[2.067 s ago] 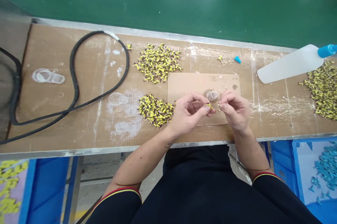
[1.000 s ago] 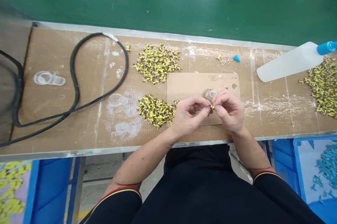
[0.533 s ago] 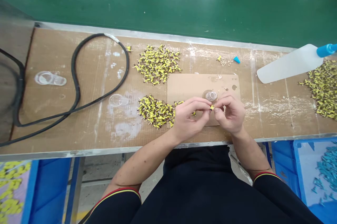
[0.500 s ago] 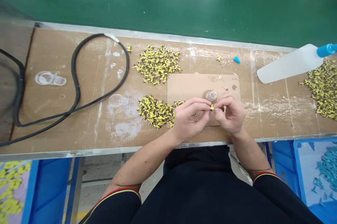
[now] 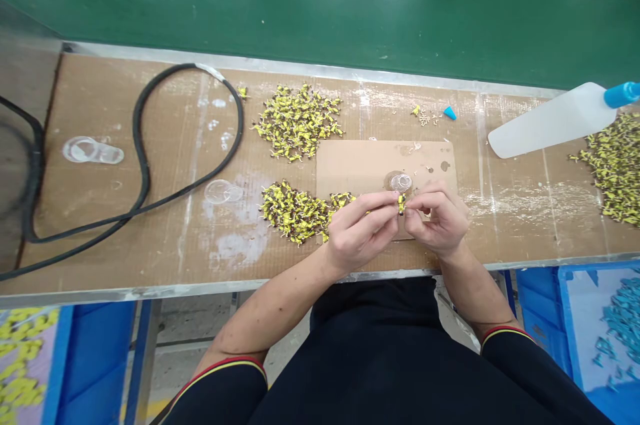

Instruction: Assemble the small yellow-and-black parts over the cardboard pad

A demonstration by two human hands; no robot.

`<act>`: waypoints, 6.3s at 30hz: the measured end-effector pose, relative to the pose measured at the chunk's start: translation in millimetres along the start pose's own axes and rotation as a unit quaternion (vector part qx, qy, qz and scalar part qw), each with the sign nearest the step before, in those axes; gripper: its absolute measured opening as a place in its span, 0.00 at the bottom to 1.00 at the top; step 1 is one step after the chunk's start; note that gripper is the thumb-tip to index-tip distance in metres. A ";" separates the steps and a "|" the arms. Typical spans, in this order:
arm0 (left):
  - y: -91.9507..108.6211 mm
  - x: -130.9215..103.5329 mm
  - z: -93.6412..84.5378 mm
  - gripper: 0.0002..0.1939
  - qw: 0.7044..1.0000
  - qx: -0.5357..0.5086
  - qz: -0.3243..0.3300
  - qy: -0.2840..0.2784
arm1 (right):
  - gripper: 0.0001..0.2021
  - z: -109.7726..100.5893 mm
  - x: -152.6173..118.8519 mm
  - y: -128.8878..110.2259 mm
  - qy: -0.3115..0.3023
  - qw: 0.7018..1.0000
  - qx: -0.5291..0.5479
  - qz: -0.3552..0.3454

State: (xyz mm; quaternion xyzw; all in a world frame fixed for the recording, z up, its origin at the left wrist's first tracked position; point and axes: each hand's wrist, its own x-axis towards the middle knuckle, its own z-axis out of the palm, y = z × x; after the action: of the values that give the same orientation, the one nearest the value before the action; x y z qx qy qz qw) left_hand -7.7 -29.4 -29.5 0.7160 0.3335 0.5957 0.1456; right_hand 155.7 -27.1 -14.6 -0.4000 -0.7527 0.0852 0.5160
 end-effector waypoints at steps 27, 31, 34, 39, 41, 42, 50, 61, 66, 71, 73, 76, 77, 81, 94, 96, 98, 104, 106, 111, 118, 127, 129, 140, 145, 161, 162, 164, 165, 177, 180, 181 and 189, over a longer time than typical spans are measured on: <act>3.3 1.3 2.3 0.08 0.995 -0.098 -0.026 0.020 | 0.08 4.5 -4.9 1.9 0.022 0.996 0.049 -0.065; 3.1 1.4 2.9 0.08 0.995 -0.092 -0.026 0.013 | 0.11 3.3 -3.1 0.4 0.024 0.997 0.019 -0.072; -1.2 2.7 0.9 0.08 0.997 -0.072 -0.031 0.006 | 0.15 0.0 -6.3 2.4 0.019 0.998 -0.016 -0.062; -34.7 12.8 -22.0 0.09 0.991 0.013 -0.069 0.118 | 0.24 -8.6 -18.3 13.1 0.058 0.998 0.019 0.005; -54.9 19.4 -37.3 0.05 0.974 0.063 -0.086 0.200 | 0.22 -11.1 -20.2 16.4 0.064 0.998 0.018 0.013; -64.9 22.7 -44.5 0.03 0.965 0.083 -0.101 0.227 | 0.22 -11.8 -20.3 17.1 0.058 0.998 0.017 0.012; -106.6 34.4 -68.5 0.04 0.892 0.348 -0.277 0.073 | 0.23 -13.1 -20.2 18.5 0.020 0.999 0.045 0.022; -57.6 41.3 -95.1 0.08 0.959 0.153 -0.167 -0.169 | 0.16 -63.1 2.2 39.7 -0.073 0.992 -0.089 0.059; -49.9 38.0 -77.8 0.08 0.900 0.144 -0.141 -0.387 | 0.07 -69.8 -1.1 52.0 -0.137 0.978 -0.117 0.104; -41.1 32.2 -60.5 0.13 0.853 0.149 -0.134 -0.481 | 0.11 -74.4 -1.8 54.7 -0.205 0.960 -0.113 0.156; -37.4 31.8 -56.9 0.15 0.839 0.156 -0.136 -0.503 | 0.13 -75.7 -2.3 54.3 -0.252 0.945 -0.109 0.177; -32.6 32.3 -53.6 0.20 0.835 0.166 -0.126 -0.510 | 0.08 -76.5 -4.6 55.4 -0.306 0.930 -0.088 0.183; -31.5 32.3 -52.7 0.20 0.834 0.165 -0.118 -0.514 | 0.07 -76.4 -5.2 55.9 -0.327 0.924 -0.079 0.184; -30.9 30.3 -49.7 0.12 0.825 0.165 -0.084 -0.534 | 0.03 -73.3 -2.8 54.7 -0.420 0.881 -0.066 0.208; -36.3 27.0 -44.3 0.07 0.843 0.095 -0.049 -0.527 | 0.08 -56.8 2.9 41.7 -0.443 0.867 -0.135 0.184; -33.9 30.3 -47.0 0.09 0.862 0.063 -0.051 -0.500 | 0.07 -63.1 5.7 41.1 -0.406 0.896 -0.078 0.163; -30.7 32.7 -49.9 0.09 0.894 0.023 -0.070 -0.442 | 0.06 -69.8 7.9 39.4 -0.332 0.932 -0.019 0.144; -19.3 28.4 -45.9 0.06 0.942 -0.121 -0.124 -0.287 | 0.06 -68.4 1.5 32.6 -0.161 0.959 0.191 0.137; -15.9 25.5 -41.2 0.05 0.936 -0.142 -0.136 -0.292 | 0.05 -59.8 -0.9 29.8 -0.118 0.945 0.263 0.153; -11.6 20.1 -32.9 0.03 0.928 -0.161 -0.152 -0.299 | 0.06 -38.5 -0.7 19.6 -0.060 0.899 0.369 0.228; -8.1 17.0 -23.5 0.05 0.951 -0.173 -0.129 -0.220 | 0.05 -25.9 -4.8 6.7 -0.087 0.853 0.381 0.345; -9.1 18.0 -20.2 0.07 0.946 -0.159 -0.129 -0.251 | 0.18 -20.3 -3.3 2.8 -0.128 0.832 0.378 0.385; -9.2 17.5 -20.6 0.07 0.945 -0.160 -0.126 -0.256 | 0.18 -20.9 -3.8 3.5 -0.142 0.832 0.372 0.386; -5.3 19.9 -17.2 0.08 0.911 -0.247 -0.246 -0.218 | 0.03 -15.3 -4.9 2.0 -0.076 0.968 0.180 0.161; -5.4 18.5 -15.0 0.10 0.892 -0.263 -0.286 -0.230 | 0.03 -13.7 -6.0 1.0 -0.080 0.975 0.146 0.145; -3.9 18.2 -14.1 0.07 0.942 -0.156 -0.210 -0.211 | 0.03 -13.2 -5.0 0.7 -0.093 0.975 0.130 0.154; -3.7 17.4 -13.7 0.07 0.947 -0.140 -0.201 -0.210 | 0.03 -13.3 -4.9 0.7 -0.097 0.974 0.129 0.160; -3.3 15.8 -12.9 0.06 0.954 -0.117 -0.184 -0.206 | 0.03 -13.6 -5.0 0.8 -0.104 0.972 0.125 0.169; -3.2 15.1 -12.6 0.06 0.957 -0.110 -0.179 -0.202 | 0.03 -14.1 -5.0 1.1 -0.107 0.971 0.124 0.173; -12.4 15.4 -16.6 0.07 0.967 -0.098 -0.191 -0.136 | 0.05 -25.6 1.4 26.3 -0.085 0.964 0.007 0.253; -14.0 13.6 -15.6 0.13 0.964 -0.100 -0.219 -0.115 | 0.06 -23.5 0.1 32.0 -0.099 0.954 -0.006 0.284; -14.3 13.4 -15.2 0.14 0.962 -0.100 -0.229 -0.112 | 0.06 -22.7 -0.6 33.5 -0.099 0.951 -0.007 0.292; -13.9 16.5 -14.9 0.16 0.959 -0.107 -0.242 -0.104 | 0.05 -19.8 -2.1 39.1 -0.101 0.947 -0.012 0.304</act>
State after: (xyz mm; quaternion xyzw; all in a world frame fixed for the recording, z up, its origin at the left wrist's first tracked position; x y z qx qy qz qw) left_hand -24.9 -11.2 -21.8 0.6520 0.4140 0.4973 0.3952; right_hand 192.8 -8.1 -28.2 -0.6052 -0.6446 0.2687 0.3821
